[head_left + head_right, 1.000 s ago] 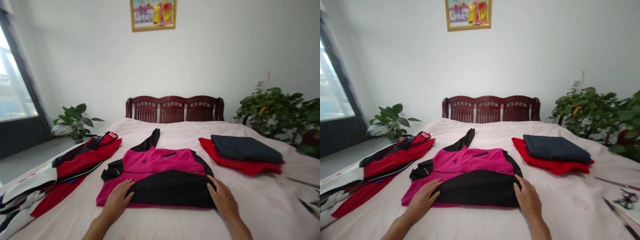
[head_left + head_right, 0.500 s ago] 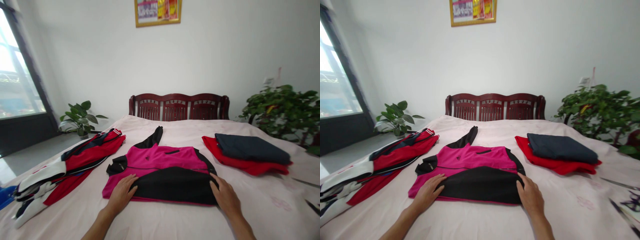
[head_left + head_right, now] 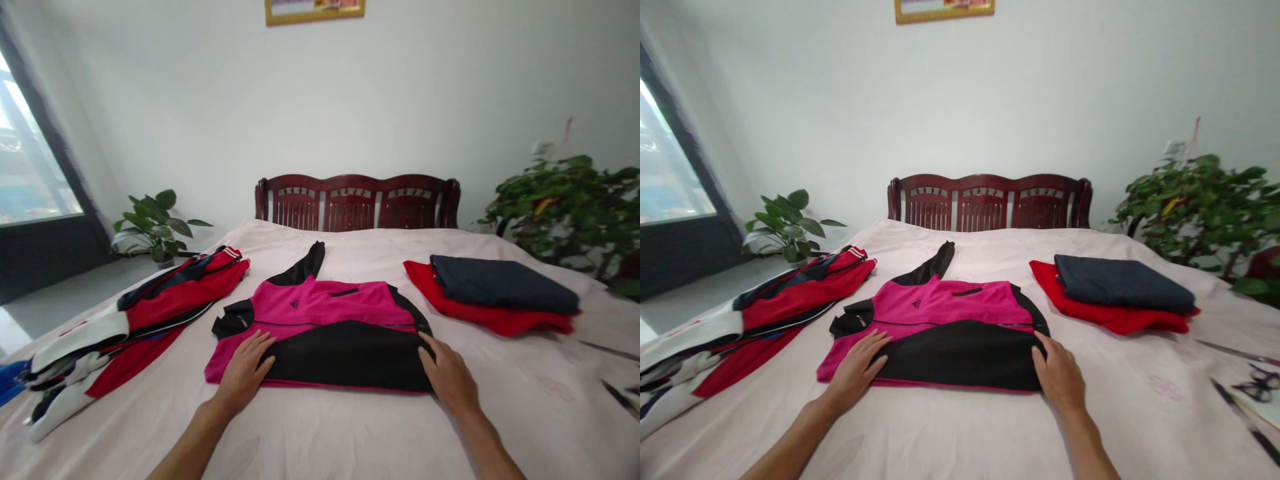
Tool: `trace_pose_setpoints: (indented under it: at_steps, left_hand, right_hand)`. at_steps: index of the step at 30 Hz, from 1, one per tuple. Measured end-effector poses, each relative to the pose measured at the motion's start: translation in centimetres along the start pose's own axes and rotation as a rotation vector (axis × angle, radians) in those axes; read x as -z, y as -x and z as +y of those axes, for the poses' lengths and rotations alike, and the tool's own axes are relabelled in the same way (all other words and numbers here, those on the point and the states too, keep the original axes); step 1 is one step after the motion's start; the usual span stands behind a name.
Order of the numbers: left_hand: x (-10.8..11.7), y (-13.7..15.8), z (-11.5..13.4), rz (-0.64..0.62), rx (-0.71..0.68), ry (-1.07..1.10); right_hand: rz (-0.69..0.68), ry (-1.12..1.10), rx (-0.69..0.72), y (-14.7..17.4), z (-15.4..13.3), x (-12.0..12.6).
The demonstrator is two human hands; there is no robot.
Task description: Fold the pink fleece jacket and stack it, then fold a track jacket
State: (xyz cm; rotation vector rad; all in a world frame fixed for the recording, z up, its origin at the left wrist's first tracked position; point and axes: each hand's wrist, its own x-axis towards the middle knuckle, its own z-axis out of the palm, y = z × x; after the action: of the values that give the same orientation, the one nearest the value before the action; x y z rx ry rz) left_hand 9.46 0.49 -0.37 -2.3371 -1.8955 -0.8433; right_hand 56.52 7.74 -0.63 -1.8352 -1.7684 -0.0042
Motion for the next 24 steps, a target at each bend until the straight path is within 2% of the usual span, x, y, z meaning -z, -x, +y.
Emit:
trace_pose_setpoints:
  at_steps: [3,5,8,10,13,15,20,24]
  left_hand:
    - [1.6,0.7,-0.3,0.038,-0.086,-0.016]
    - [2.9,1.5,-1.1,0.003,-0.148,-0.048]
    - [4.6,3.2,-3.2,-0.093,-0.234,-0.117]
    - [5.2,4.2,-4.8,-0.125,-0.251,-0.157]
    - [5.3,4.9,-6.3,-0.123,-0.189,-0.171]
    - [4.8,4.7,-6.4,-0.13,-0.143,-0.151]
    - [4.0,2.6,-5.6,-0.168,-0.04,-0.104]
    - [5.4,1.5,-5.9,-0.194,-0.014,-0.07]
  right_hand:
    - [-0.022,-0.032,0.022,-0.3,0.7,-0.4]
    - [-0.065,-0.058,0.032,-0.5,1.3,-0.2]
    - [-0.11,-0.026,0.085,-0.4,2.0,1.4]
    - [-0.08,0.042,0.215,0.3,2.3,3.0]
    - [-0.075,0.139,0.5,1.9,2.6,5.0]
    - [-0.105,0.217,0.612,2.7,2.7,5.2]
    - [-0.095,0.344,0.633,2.1,2.1,3.9]
    - [-0.111,0.336,0.634,0.7,0.5,4.9]
